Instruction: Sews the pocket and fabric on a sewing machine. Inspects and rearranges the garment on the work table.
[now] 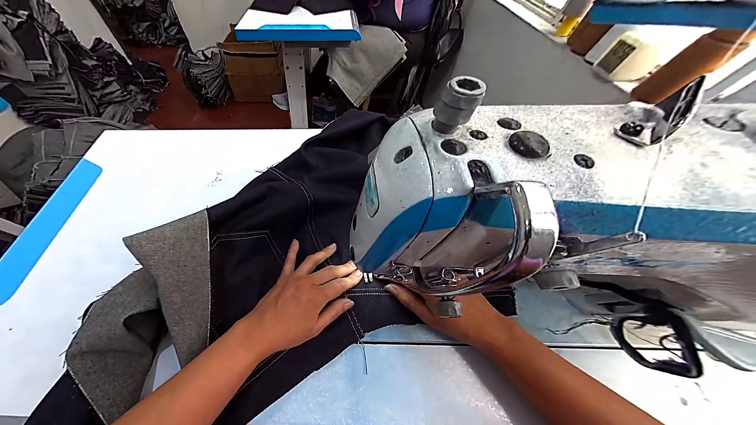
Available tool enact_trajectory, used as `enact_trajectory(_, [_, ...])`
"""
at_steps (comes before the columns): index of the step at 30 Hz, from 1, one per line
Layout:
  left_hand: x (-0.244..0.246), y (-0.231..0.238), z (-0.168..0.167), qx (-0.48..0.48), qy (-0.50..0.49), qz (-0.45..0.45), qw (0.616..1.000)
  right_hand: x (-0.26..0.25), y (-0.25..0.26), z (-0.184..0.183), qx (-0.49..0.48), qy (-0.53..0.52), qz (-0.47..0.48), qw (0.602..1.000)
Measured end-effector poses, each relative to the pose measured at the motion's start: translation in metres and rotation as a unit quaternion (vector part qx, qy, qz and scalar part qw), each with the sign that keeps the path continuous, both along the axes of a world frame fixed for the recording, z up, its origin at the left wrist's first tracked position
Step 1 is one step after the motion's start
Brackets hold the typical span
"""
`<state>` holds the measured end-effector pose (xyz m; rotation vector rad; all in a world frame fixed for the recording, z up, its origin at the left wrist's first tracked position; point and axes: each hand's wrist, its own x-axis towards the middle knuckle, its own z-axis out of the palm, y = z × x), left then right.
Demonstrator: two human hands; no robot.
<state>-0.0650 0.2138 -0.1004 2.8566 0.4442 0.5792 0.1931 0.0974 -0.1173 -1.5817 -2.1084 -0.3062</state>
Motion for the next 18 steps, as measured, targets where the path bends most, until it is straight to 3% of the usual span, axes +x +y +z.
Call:
enact_trajectory(15, [0.002,0.0,0.003,-0.029,0.01,0.0,1.0,0.008,0.002,0.002,-0.055,0.011,0.028,0.998])
enact_trajectory(18, [0.002,-0.007,-0.002,0.023,-0.022,0.017,0.999,0.006,-0.019,0.022,-0.001,0.004,0.043,0.999])
